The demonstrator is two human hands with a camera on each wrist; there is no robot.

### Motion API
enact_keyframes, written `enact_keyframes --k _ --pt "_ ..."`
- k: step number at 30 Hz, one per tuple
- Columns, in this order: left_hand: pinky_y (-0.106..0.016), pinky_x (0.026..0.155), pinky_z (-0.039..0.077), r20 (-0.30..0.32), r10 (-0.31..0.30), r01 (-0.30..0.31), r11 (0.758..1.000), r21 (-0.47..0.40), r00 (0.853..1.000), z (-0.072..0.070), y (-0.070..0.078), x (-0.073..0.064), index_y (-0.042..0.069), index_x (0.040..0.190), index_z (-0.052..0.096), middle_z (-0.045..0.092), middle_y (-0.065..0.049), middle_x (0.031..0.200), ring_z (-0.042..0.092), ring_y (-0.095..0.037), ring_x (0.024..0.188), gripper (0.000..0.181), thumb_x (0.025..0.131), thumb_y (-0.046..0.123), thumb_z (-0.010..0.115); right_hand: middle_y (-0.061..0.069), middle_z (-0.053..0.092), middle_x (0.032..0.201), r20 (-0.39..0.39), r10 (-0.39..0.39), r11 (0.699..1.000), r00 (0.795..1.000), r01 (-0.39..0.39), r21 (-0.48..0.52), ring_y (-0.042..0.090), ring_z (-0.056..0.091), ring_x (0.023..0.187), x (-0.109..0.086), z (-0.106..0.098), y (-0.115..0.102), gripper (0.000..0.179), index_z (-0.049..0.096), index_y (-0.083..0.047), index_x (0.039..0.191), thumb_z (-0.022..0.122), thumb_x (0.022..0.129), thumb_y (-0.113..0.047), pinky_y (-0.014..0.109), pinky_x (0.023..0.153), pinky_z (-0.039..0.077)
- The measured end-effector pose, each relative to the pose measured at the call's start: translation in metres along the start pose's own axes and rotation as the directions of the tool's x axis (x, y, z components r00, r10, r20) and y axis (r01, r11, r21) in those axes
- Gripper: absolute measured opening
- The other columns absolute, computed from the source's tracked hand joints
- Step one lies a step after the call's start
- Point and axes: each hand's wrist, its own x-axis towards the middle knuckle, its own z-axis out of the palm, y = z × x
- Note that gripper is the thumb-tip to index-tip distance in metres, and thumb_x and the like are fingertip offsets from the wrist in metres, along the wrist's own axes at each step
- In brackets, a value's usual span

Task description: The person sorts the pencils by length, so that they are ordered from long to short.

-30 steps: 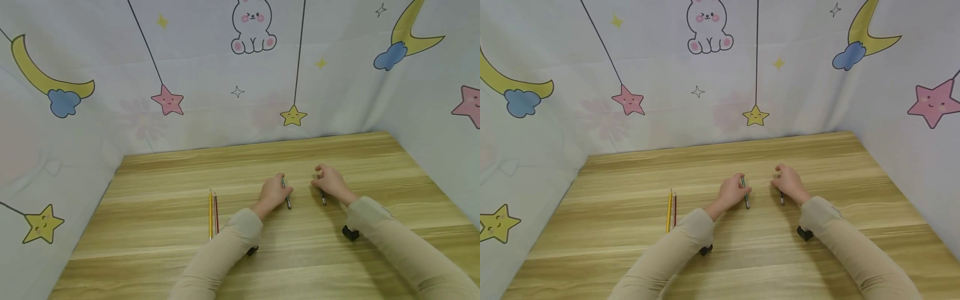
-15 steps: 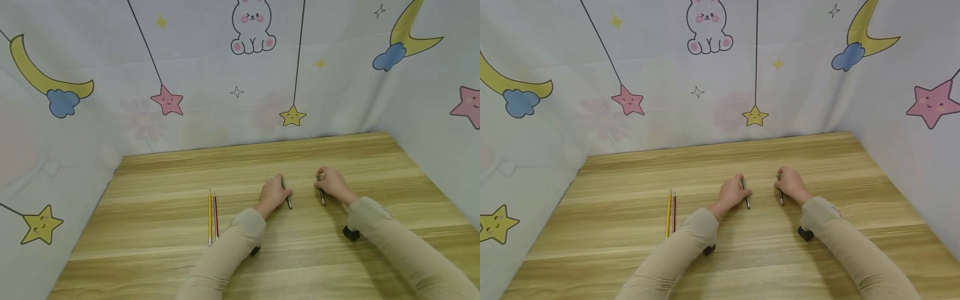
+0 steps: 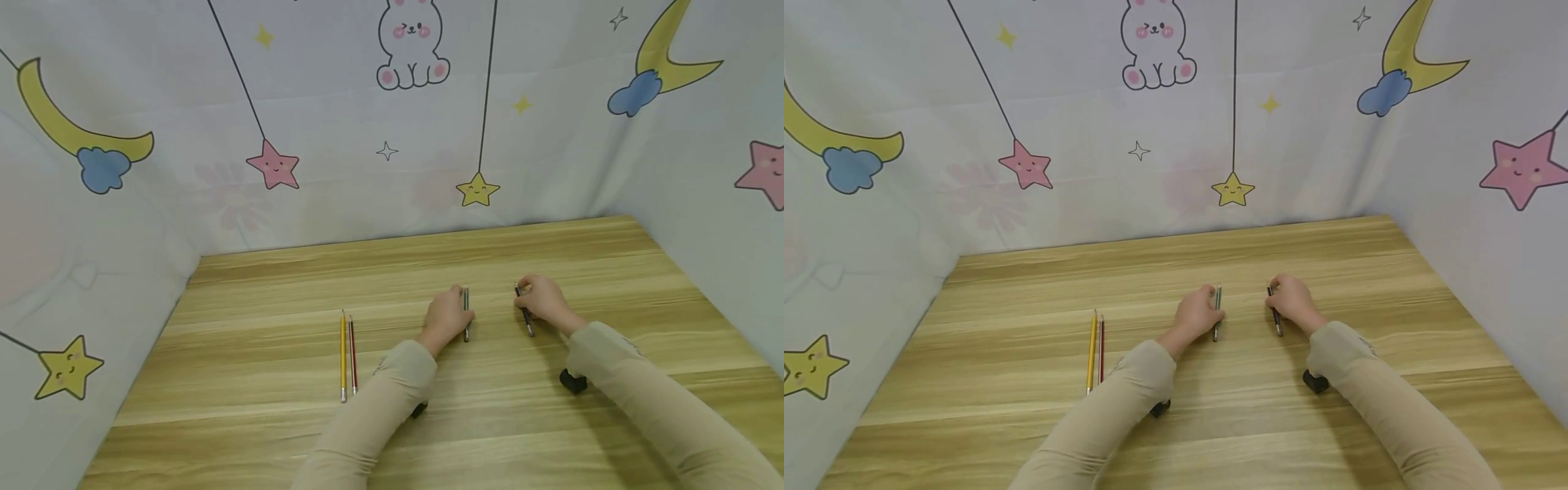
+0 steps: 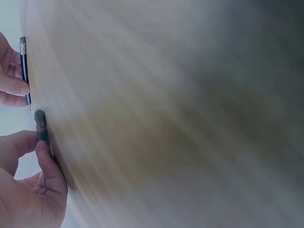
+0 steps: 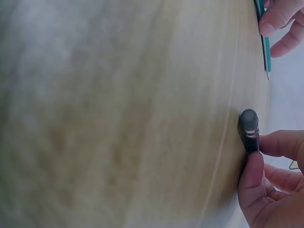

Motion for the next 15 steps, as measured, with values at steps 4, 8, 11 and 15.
enact_keyframes --k 4,8,11,15 --pt "-0.019 0.044 0.039 0.007 0.005 -0.005 1.0 0.017 1.0 -0.0012 0.0008 -0.0007 0.007 0.119 0.051 0.062 -0.005 0.087 0.05 -0.012 0.056 0.045 0.078 0.019 0.063 0.01 0.058 0.07 -0.001 0.005 1.0 1.0 -0.005 0.014 0.007 0.046 0.044 -0.0001 0.0003 -0.0006 0.039 0.049 0.011 0.111 0.058 0.077 -0.006 0.022 0.044 0.043" --pt "-0.019 0.042 0.037 0.005 0.014 -0.014 0.999 0.036 1.0 -0.002 0.0009 -0.0008 0.006 0.108 0.056 0.056 -0.002 0.073 0.047 -0.011 0.054 0.033 0.078 0.02 0.062 0.009 0.057 0.071 -0.004 0.013 0.999 1.0 -0.013 0.034 0.008 0.046 0.044 -0.001 0.0005 -0.0015 0.039 0.05 0.011 0.11 0.058 0.077 -0.007 0.021 0.044 0.044" --pt "-0.019 0.042 0.035 0.002 0.017 -0.018 0.999 0.035 1.0 -0.0017 0.0002 -0.0009 0.006 0.102 0.059 0.056 -0.001 0.072 0.046 -0.011 0.053 0.027 0.079 0.02 0.061 0.01 0.057 0.072 0.005 0.019 0.999 1.0 -0.019 0.051 0.008 0.046 0.045 -0.0019 0.0005 -0.0016 0.039 0.049 0.011 0.111 0.057 0.078 -0.007 0.022 0.044 0.044" --pt "-0.017 0.042 0.035 0.017 0.022 -0.022 1.0 -0.001 1.0 -0.0022 -0.0001 -0.0013 0.005 0.108 0.059 0.062 -0.003 0.082 0.047 -0.009 0.052 0.031 0.081 0.02 0.06 0.011 0.058 0.075 0.014 0.031 0.997 0.999 -0.032 0.072 0.008 0.048 0.048 -0.0031 0.0002 -0.0034 0.038 0.049 0.011 0.113 0.055 0.079 -0.007 0.023 0.045 0.045"
